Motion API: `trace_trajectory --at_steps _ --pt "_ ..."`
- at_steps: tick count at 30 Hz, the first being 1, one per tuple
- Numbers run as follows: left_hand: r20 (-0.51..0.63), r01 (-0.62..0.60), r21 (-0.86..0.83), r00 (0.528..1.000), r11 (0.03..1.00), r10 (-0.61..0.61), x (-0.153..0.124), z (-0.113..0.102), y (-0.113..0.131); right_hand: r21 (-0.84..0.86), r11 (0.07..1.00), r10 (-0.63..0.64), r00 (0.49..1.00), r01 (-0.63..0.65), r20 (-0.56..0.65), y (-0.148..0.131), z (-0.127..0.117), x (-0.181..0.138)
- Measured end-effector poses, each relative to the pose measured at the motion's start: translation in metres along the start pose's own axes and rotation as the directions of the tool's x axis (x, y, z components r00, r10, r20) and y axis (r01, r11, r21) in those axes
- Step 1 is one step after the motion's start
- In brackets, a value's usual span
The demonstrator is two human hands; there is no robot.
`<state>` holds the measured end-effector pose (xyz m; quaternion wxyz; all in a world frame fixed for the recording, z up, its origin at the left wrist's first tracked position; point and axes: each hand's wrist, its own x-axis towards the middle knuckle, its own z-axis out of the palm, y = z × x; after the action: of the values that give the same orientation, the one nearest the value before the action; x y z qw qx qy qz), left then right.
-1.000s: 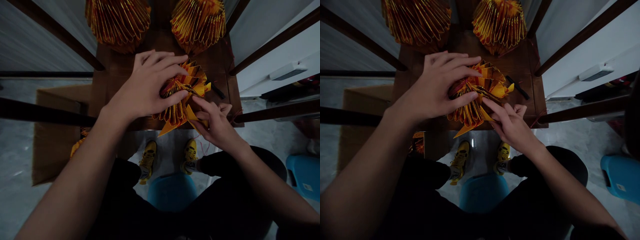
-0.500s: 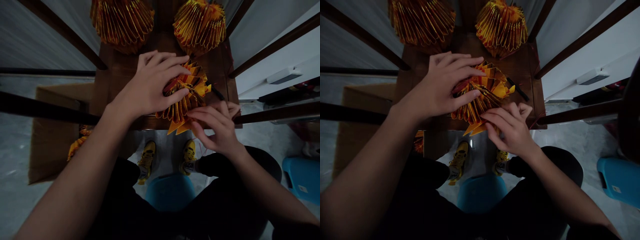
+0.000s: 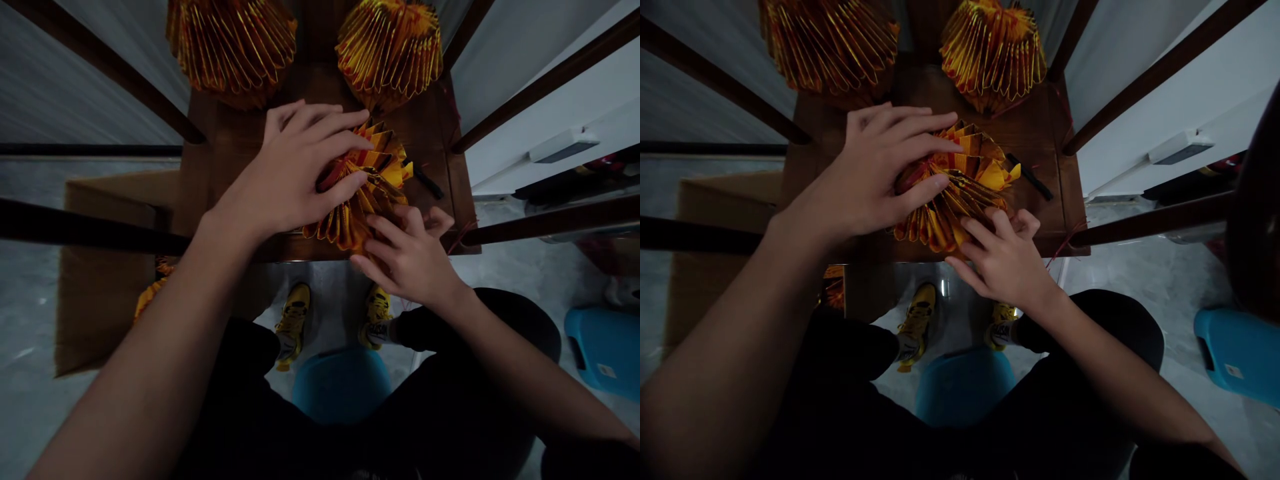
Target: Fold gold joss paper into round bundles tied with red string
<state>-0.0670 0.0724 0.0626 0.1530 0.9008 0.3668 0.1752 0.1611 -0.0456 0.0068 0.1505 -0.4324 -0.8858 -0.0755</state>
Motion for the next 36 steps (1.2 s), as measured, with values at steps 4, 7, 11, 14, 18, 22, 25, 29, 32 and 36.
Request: trace_trajectory --at_steps 4,7,11,14,18,22,25,29,32,36 --pt "0.006 0.018 -0.013 1.0 1.0 -0.018 0.0 -0.001 0.0 0.109 0.994 0.012 0.999 -0.017 0.046 0.009 -0.006 -0.004" --pt "0.022 0.017 -0.015 1.0 1.0 -0.017 -0.001 -0.002 0.002 0.206 0.971 0.13 0.99 -0.118 -0.046 0.009 -0.008 -0.001" --pt "0.016 0.013 -0.022 1.0 1.0 -0.013 0.0 -0.001 0.004 0.174 0.948 0.292 0.947 -0.267 -0.138 0.005 -0.002 0.003" --pt "0.005 0.024 -0.04 1.0 0.999 -0.024 0.0 -0.001 0.004 0.127 0.977 0.188 0.975 -0.173 -0.119 0.005 0.002 0.002" --pt "0.02 0.035 -0.064 0.999 0.997 -0.033 0.002 -0.001 0.004 0.219 0.962 0.192 0.975 -0.164 -0.113 0.006 0.004 0.001" --pt "0.013 0.035 -0.082 0.999 0.996 -0.034 0.003 -0.002 0.004 0.217 0.961 0.17 0.985 -0.169 0.016 0.013 0.005 0.002" --pt "0.009 0.037 -0.089 0.999 0.995 -0.037 0.002 -0.002 0.003 0.205 0.979 -0.033 0.992 0.008 0.121 0.026 0.0 -0.001" --pt "0.001 0.036 -0.067 0.999 0.997 -0.036 0.0 0.0 0.002 0.248 0.967 -0.044 0.997 0.056 -0.056 0.03 -0.01 -0.002" --pt "-0.003 0.031 -0.046 1.0 0.998 -0.031 0.0 0.001 0.004 0.247 0.968 0.08 0.981 -0.035 -0.176 0.017 -0.012 0.001" --pt "-0.013 0.04 -0.035 0.999 0.999 -0.04 0.001 0.001 0.005 0.171 0.982 0.099 0.992 -0.084 -0.08 0.003 -0.004 0.001"
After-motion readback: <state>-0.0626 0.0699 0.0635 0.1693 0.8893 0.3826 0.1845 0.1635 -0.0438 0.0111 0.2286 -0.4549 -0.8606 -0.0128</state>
